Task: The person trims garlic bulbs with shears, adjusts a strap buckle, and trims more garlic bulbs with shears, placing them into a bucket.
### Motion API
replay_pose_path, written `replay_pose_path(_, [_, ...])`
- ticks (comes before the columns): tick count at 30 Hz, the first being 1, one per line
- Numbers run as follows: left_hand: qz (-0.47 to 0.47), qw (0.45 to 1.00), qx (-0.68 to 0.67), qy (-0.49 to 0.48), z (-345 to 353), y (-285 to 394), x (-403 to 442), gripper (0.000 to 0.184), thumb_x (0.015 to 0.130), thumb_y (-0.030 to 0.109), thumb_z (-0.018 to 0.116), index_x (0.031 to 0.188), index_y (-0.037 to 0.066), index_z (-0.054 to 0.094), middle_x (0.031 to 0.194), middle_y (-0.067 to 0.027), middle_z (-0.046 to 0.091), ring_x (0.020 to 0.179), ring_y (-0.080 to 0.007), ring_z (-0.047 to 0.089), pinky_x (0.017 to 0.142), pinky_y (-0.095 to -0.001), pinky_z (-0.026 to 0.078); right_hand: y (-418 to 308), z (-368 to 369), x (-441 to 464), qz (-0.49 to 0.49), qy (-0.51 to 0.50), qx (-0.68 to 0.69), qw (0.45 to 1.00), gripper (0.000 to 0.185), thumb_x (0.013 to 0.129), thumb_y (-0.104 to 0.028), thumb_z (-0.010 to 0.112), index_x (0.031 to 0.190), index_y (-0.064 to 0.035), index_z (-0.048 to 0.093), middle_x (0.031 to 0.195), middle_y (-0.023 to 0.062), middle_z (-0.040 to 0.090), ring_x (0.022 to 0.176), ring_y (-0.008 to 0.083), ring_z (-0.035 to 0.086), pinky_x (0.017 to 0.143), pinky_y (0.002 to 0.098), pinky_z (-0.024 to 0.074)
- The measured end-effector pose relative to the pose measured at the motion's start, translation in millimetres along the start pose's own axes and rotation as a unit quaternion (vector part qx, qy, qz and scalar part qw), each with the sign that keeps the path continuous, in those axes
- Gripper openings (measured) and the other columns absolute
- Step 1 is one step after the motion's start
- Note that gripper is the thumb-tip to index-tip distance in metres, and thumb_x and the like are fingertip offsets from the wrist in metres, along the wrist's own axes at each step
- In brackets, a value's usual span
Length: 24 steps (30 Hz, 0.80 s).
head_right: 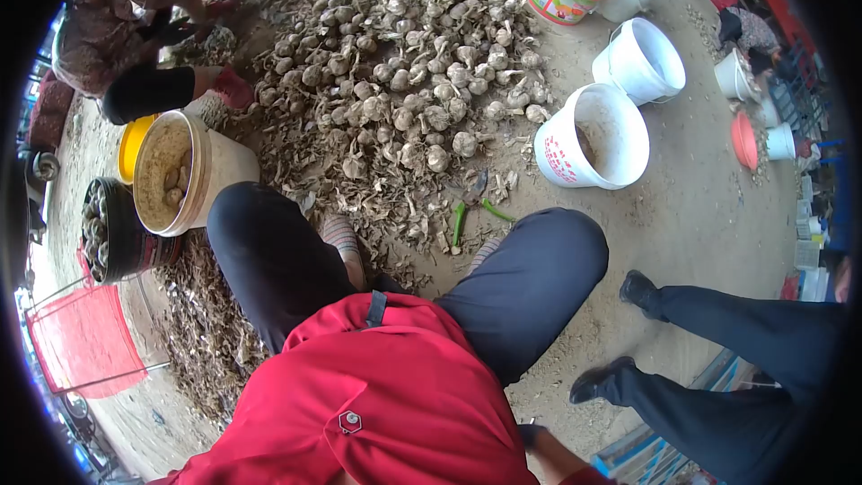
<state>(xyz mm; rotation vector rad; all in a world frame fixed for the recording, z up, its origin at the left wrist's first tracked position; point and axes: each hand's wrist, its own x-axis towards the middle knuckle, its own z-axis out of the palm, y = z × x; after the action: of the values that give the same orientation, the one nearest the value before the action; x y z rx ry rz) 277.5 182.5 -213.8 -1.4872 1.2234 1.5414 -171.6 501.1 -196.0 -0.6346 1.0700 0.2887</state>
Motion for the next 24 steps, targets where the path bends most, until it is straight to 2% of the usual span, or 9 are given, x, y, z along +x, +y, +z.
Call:
replay_pose_path(4, [-0.022,0.975,0.191,-0.112,-24,-4,8,0.023,0.086,0.025,0.061,0.105,0.016,0.069,0.085,-0.0083,0.07,0.076,-0.0201,0.067,0.07,-0.037,0.053,-111,-88,-146,0.091,0.208,0.238,0.944,0.027,0.083,-0.021,0.065,0.102,-0.0015,0.069,0.088,0.0085,0.071,0.07,0.0132,0.066,0.059,0.0293,0.0531])
replay_pose_path(7, [0.105,0.861,0.483,-0.118,-83,21,22,0.024,0.086,0.027,0.06,0.106,0.018,0.07,0.087,-0.0085,0.071,0.078,-0.0214,0.068,0.072,-0.0388,0.054,-166,-168,-172,-0.124,0.545,0.093,0.824,0.022,0.091,-0.019,0.062,0.086,0.0022,0.066,0.06,0.0022,0.056,0.055,0.0079,0.054,0.052,0.0249,0.0439])
replay_pose_path(9, [0.182,0.868,0.462,0.011,-150,76,49,0.02,0.087,0.025,0.06,0.1,0.014,0.07,0.082,-0.0052,0.071,0.076,-0.0195,0.068,0.064,-0.0372,0.052,-183,-244,-135,-0.095,0.528,-0.007,0.844,0.027,0.09,-0.028,0.057,0.094,-0.0031,0.068,0.073,0.0133,0.064,0.065,0.0201,0.063,0.062,0.0333,0.0481])
replay_pose_path(10, [0.181,0.924,0.319,0.11,-165,114,54,0.018,0.089,0.023,0.059,0.096,0.01,0.069,0.079,-0.0028,0.068,0.072,-0.0153,0.065,0.063,-0.0324,0.049,-153,-284,-80,-0.182,0.568,-0.073,0.8,0.033,0.085,-0.033,0.061,0.103,-0.0057,0.067,0.082,0.0193,0.067,0.079,0.0299,0.067,0.071,0.0379,0.0505])
replay_pose_path(11, [0.209,0.944,0.158,0.203,-181,152,58,0.017,0.09,0.02,0.058,0.092,0.006,0.068,0.076,-0.0004,0.066,0.068,-0.011,0.061,0.061,-0.0276,0.046,-139,-315,-35,-0.127,0.559,-0.073,0.816,0.044,0.081,-0.036,0.063,0.114,-0.0073,0.062,0.089,0.022,0.067,0.084,0.0335,0.066,0.075,0.039,0.0512])
replay_pose_path(12, [0.277,0.936,-0.012,0.218,-195,176,79,0.022,0.091,0.012,0.057,0.108,0.002,0.066,0.089,-0.0053,0.068,0.081,-0.0128,0.063,0.074,-0.0274,0.05,-132,-341,6,-0.076,0.549,-0.077,0.829,0.057,0.077,-0.039,0.065,0.125,-0.0089,0.057,0.096,0.0246,0.066,0.089,0.037,0.066,0.079,0.0401,0.052])
replay_pose_path(16, [0.34,0.907,-0.11,0.223,-191,261,140,0.028,0.092,0.015,0.059,0.115,0.001,0.064,0.102,-0.0088,0.067,0.095,-0.0129,0.062,0.086,-0.0273,0.048,-99,-348,149,0.141,0.566,-0.167,0.795,0.112,0.065,-0.059,0.074,0.152,-0.0198,0.016,0.144,0.0257,0.038,0.13,0.0408,0.041,0.104,0.0476,0.0368])
replay_pose_path(19, [0.399,0.894,-0.096,0.182,-159,289,224,0.03,0.086,0.013,0.063,0.115,0.006,0.063,0.109,-0.0097,0.065,0.095,-0.0208,0.065,0.084,-0.0334,0.051,-89,-334,187,0.22,0.571,-0.145,0.778,0.12,0.061,-0.063,0.075,0.153,-0.0175,0.011,0.143,0.0227,0.035,0.131,0.0388,0.037,0.108,0.0494,0.0268])
replay_pose_path(24, [0.544,0.711,0.278,0.349,-128,380,231,0.044,0.081,0.017,0.07,0.123,0.016,0.057,0.107,-0.0143,0.058,0.096,-0.0331,0.06,0.082,-0.0419,0.051,-103,-335,184,0.246,0.53,-0.093,0.806,0.119,0.061,-0.058,0.076,0.152,-0.0148,0.012,0.131,0.0203,0.043,0.118,0.0344,0.046,0.107,0.0461,0.0272])
